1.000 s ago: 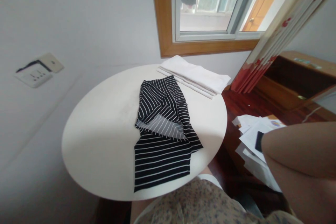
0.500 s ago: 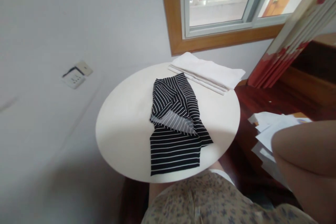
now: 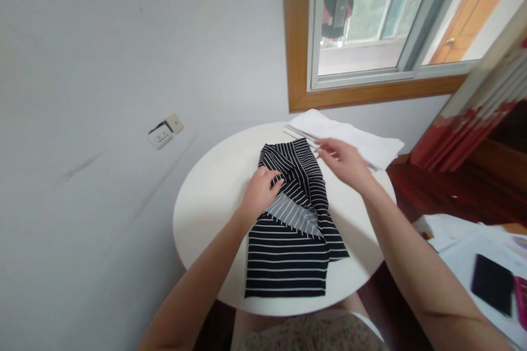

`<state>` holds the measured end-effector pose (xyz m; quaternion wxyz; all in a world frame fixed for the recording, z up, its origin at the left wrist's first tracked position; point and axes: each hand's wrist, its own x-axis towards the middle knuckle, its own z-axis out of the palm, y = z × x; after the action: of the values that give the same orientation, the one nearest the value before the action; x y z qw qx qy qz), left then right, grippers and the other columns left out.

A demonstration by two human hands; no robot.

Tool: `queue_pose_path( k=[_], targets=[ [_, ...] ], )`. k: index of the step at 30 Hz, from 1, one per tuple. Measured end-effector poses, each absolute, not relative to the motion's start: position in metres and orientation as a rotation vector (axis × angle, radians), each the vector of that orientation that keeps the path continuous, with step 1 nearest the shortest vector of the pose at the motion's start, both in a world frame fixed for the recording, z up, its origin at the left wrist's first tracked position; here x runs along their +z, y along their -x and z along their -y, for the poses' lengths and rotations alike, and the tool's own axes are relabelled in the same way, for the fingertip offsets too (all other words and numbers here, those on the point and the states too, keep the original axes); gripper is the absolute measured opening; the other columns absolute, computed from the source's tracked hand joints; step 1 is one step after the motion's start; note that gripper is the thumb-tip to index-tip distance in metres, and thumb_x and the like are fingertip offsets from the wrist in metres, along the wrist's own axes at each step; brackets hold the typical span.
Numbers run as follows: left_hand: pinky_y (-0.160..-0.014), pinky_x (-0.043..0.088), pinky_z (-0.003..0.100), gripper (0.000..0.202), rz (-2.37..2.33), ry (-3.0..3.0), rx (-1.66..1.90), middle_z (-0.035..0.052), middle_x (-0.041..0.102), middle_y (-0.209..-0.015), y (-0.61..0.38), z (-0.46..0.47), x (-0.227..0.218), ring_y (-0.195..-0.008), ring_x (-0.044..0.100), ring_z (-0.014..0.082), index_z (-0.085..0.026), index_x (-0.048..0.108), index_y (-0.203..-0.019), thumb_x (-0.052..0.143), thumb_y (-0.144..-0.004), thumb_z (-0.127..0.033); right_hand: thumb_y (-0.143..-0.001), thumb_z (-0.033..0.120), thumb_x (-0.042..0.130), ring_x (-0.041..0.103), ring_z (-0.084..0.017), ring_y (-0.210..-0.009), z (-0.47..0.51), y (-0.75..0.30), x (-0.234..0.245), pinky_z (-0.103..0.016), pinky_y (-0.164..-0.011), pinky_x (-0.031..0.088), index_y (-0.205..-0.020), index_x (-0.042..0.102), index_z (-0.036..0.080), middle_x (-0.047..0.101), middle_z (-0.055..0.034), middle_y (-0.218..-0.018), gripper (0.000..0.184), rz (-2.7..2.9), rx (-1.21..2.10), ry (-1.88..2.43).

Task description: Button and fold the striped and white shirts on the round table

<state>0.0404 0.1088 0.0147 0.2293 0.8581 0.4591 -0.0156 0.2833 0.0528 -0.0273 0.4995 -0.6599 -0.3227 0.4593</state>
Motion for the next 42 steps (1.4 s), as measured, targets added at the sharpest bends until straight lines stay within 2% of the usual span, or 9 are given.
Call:
queue_pose_path(
  k=[5, 10, 15, 19, 25, 31, 34, 38, 42],
  targets=[
    [-0.093, 0.042, 0.041, 0.061, -1.560, -2.384, -0.396, 0.0153, 0.050, -0.115, -0.038, -0.096, -0.035, -0.109, 0.049, 0.0307, -0.018, 0.048, -0.134, 0.058, -0.083, -0.049, -0.083, 0.029, 0.063, 0.058, -0.020, -0.087, -0.055, -0.246, -0.069, -0.034, -0.087, 0.045, -0.099, 0.072, 0.017, 0.064, -0.0091, -0.090, 0.022, 1.619, 1.061, 1.869],
    [-0.084, 0.046, 0.035, 0.044, -1.604, -2.358, -0.518, 0.0131, 0.054, -0.109, -0.013, -0.100, -0.048, -0.100, 0.055, 0.0267, -0.022, 0.054, -0.129, 0.052, -0.089, -0.040, -0.085, 0.057, 0.055, 0.056, -0.022, -0.092, -0.041, -0.212, -0.089, -0.034, -0.086, 0.042, -0.101, 0.071, 0.019, 0.061, -0.0098, -0.090, 0.044, 1.881, 0.999, 1.879],
    [-0.088, 0.047, 0.031, 0.033, -1.593, -2.205, -0.355, 0.0096, 0.062, -0.105, 0.005, -0.116, -0.060, -0.096, 0.060, 0.0207, -0.019, 0.061, -0.118, 0.043, -0.091, -0.023, -0.090, 0.040, 0.054, 0.057, -0.021, -0.089, -0.038, -0.194, -0.079, -0.031, -0.082, 0.043, -0.088, 0.067, 0.018, 0.061, -0.0088, -0.087, 0.026, 1.880, 0.977, 1.881],
    [-0.100, 0.043, 0.029, 0.031, -1.626, -1.989, -0.042, 0.0077, 0.065, -0.114, 0.011, -0.129, -0.057, -0.106, 0.060, 0.0180, -0.016, 0.061, -0.116, 0.045, -0.089, -0.019, -0.096, 0.042, 0.040, 0.059, -0.016, -0.078, -0.038, -0.182, -0.063, -0.029, -0.077, 0.047, -0.095, 0.063, 0.018, 0.064, -0.0039, -0.082, 0.033, 1.564, 1.170, 1.659],
    [-0.106, 0.040, 0.032, 0.041, -1.448, -1.773, -0.037, 0.0077, 0.057, -0.131, 0.010, -0.128, -0.041, -0.120, 0.054, 0.0192, -0.016, 0.053, -0.126, 0.044, -0.090, -0.034, -0.097, 0.040, 0.038, 0.041, -0.017, -0.132, -0.025, -0.159, -0.048, -0.037, -0.113, 0.031, -0.125, 0.058, 0.023, 0.054, -0.0046, -0.134, 0.038, 1.660, 1.495, 0.962],
    [-0.104, 0.042, 0.032, 0.059, -1.627, -1.945, -0.145, 0.0075, 0.058, -0.128, 0.044, -0.145, -0.036, -0.116, 0.056, 0.0197, -0.017, 0.049, -0.131, 0.048, -0.073, -0.006, -0.094, 0.029, 0.047, 0.057, -0.016, -0.112, -0.025, -0.162, -0.056, -0.035, -0.103, 0.041, -0.118, 0.063, 0.022, 0.064, -0.0051, -0.118, 0.029, 1.708, 1.353, 1.131],
    [-0.098, 0.046, 0.044, 0.056, -2.011, -1.983, -0.285, 0.0150, 0.057, -0.124, 0.066, -0.155, -0.027, -0.115, 0.054, 0.0286, -0.017, 0.050, -0.131, 0.046, -0.076, -0.008, -0.088, 0.022, 0.056, 0.057, -0.019, -0.107, -0.026, -0.165, -0.068, -0.038, -0.099, 0.043, -0.117, 0.063, 0.019, 0.063, -0.0085, -0.112, 0.030, 1.753, 1.225, 1.379],
    [-0.096, 0.042, 0.056, 0.055, -2.213, -2.125, -0.303, 0.0214, 0.044, -0.135, 0.064, -0.154, -0.017, -0.124, 0.042, 0.0384, -0.015, 0.050, -0.132, 0.049, -0.077, -0.012, -0.089, 0.039, 0.056, 0.055, -0.020, -0.102, -0.024, -0.162, -0.070, -0.038, -0.094, 0.043, -0.117, 0.063, 0.019, 0.062, -0.0090, -0.107, 0.035, 1.824, 1.166, 1.473],
    [-0.110, 0.035, 0.042, 0.050, -1.680, -2.369, 0.051, 0.0111, 0.051, -0.129, 0.034, -0.142, -0.029, -0.125, 0.043, 0.0243, -0.018, 0.055, -0.124, 0.042, -0.078, -0.005, -0.082, 0.057, 0.059, 0.052, -0.024, -0.102, -0.020, -0.152, -0.061, -0.041, -0.089, 0.042, -0.113, 0.065, 0.022, 0.060, -0.0095, -0.109, 0.047, 1.926, 1.078, 1.536]
  ],
)
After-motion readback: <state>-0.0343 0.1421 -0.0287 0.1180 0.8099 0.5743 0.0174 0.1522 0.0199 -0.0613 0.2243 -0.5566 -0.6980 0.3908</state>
